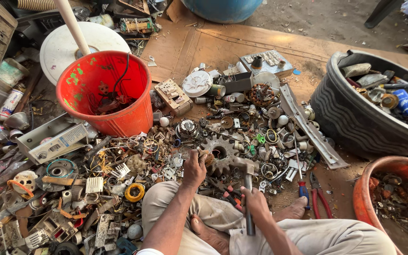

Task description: The person sits on the floor surrounded by a large pile of scrap metal and debris. They use a hammer to strike and break apart various metal components, including gears and small mechanical parts, to separate them. The person handles the items one by one, inspecting them and occasionally placing them into a nearby red bucket.

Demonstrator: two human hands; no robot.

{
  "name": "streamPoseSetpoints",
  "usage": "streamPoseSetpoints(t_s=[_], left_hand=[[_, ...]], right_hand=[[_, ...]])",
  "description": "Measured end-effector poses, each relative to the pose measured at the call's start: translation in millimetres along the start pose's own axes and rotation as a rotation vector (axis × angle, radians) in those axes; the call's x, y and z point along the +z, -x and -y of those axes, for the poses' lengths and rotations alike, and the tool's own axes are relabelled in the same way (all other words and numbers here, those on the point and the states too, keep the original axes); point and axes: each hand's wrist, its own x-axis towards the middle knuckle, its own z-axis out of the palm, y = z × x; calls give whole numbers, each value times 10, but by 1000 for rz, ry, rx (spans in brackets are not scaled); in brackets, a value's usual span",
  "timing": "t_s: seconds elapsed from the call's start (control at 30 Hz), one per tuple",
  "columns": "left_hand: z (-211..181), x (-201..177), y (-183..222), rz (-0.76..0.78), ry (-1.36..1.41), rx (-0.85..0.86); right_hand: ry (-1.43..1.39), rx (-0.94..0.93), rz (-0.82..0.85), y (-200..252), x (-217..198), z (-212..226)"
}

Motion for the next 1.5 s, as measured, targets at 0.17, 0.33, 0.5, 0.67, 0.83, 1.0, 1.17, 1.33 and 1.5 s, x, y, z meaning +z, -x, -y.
streamPoseSetpoints(t_s=[0.17,0.33,0.5,0.67,0.83,1.0,1.17,1.33,1.5], left_hand=[[86,56,38,19,-61,36],[39,41,39,22,-43,42],[35,32,14,80,-32,1],[12,21,27,-6,-60,114],[67,65,43,83,-76,1],[81,60,82,-19,-87,152],[88,110,82,39,-140,146],[76,95,39,70,-108,141],[130,76,46,52,-108,170]], right_hand=[[360,-508,76,604,39,615],[687,-990,89,1228,141,1465],[1161,-1133,-60,1403,392,1774],[1374,-1017,-82,1337,470,1792],[1155,-1226,-130,1351,349,1685],[1334,-937,-78,1262,394,1699],[1109,-1222,-142,1323,284,1576],[1204,-1082,-85,1240,305,1514],[1205,-1037,-122,1215,274,1553]])
